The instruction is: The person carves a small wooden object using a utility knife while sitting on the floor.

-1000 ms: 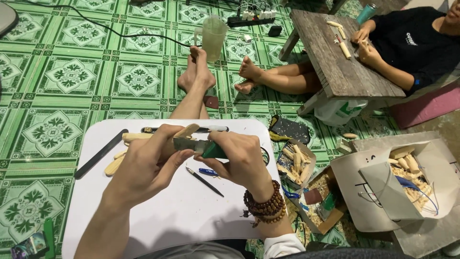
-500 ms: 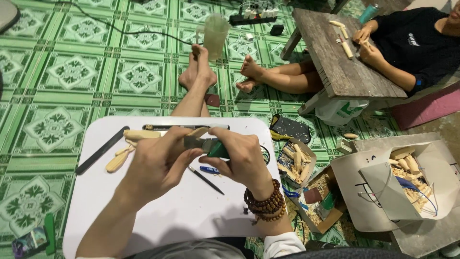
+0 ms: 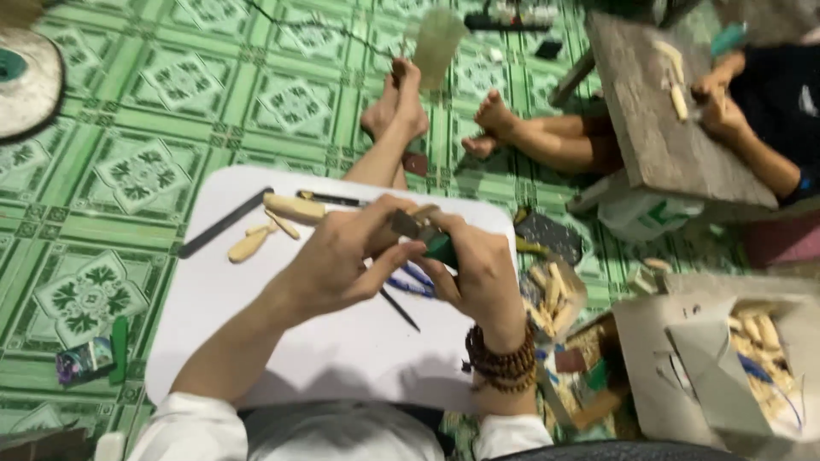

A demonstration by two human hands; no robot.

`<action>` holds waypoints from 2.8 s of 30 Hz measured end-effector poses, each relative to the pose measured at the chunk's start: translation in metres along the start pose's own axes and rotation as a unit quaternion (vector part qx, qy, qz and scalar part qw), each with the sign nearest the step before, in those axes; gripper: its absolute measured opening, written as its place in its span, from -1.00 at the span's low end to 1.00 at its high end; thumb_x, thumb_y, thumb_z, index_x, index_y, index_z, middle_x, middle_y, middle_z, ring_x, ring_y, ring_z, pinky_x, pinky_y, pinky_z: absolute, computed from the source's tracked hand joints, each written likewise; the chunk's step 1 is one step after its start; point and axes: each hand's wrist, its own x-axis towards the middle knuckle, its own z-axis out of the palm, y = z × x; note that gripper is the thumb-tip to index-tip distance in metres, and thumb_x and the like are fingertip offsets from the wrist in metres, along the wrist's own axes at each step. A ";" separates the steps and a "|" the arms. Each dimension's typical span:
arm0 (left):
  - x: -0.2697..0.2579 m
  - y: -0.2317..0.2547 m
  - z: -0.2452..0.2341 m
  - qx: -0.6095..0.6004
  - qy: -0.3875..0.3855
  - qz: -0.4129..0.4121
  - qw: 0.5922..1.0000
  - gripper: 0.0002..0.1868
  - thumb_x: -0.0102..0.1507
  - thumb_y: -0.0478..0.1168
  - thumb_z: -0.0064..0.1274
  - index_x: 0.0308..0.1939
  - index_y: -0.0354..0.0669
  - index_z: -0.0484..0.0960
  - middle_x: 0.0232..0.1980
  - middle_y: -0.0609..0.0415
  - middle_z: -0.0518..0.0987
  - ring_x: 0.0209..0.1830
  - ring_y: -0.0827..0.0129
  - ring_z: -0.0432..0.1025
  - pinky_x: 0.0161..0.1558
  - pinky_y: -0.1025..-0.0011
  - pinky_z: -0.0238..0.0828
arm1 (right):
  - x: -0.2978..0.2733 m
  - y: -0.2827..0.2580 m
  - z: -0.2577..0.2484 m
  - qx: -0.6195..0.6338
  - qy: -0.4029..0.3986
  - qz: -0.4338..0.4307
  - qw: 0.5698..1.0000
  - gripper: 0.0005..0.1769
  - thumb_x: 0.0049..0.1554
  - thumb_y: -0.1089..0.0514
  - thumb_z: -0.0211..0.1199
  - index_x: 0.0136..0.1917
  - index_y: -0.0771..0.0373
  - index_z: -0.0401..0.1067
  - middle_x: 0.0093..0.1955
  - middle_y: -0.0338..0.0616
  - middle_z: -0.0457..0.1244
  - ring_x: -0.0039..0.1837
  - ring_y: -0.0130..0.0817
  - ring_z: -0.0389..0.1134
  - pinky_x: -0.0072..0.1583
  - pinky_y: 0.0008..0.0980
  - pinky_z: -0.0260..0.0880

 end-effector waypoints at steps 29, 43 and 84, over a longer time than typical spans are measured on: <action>-0.002 -0.012 0.016 -0.039 0.108 -0.020 0.993 -0.85 0.31 -0.19 0.21 -0.19 -0.06 0.52 -0.65 0.24 0.51 -0.74 0.51 0.31 -0.59 0.60 0.29 | -0.011 0.012 0.008 -0.222 0.185 -0.004 0.957 -0.54 0.27 -0.18 0.28 0.13 0.27 0.42 -0.36 -0.13 0.19 -0.35 -0.12 0.32 -0.25 -0.27 0.33; 0.000 0.001 0.002 -0.071 -0.013 0.006 0.997 -0.71 0.35 -0.30 0.08 0.13 -0.25 0.43 -0.56 0.02 0.42 -0.56 0.28 0.38 -0.42 0.39 0.44 | 0.004 -0.017 -0.007 -0.019 0.082 -0.050 0.995 -0.62 0.23 -0.03 0.25 0.11 0.35 0.48 -0.29 -0.12 0.33 -0.36 -0.11 0.36 -0.26 -0.34 0.36; 0.004 0.006 0.013 0.058 0.230 0.011 0.972 -0.37 0.11 0.07 0.42 -0.60 -0.06 0.21 -0.79 0.19 0.10 -0.81 0.41 0.19 -0.55 0.60 0.22 | -0.019 0.003 0.006 0.004 0.125 -0.074 0.989 -0.62 0.38 0.06 -0.18 0.09 0.37 0.35 -0.48 -0.30 0.26 -0.58 -0.39 0.21 -0.45 -0.46 0.23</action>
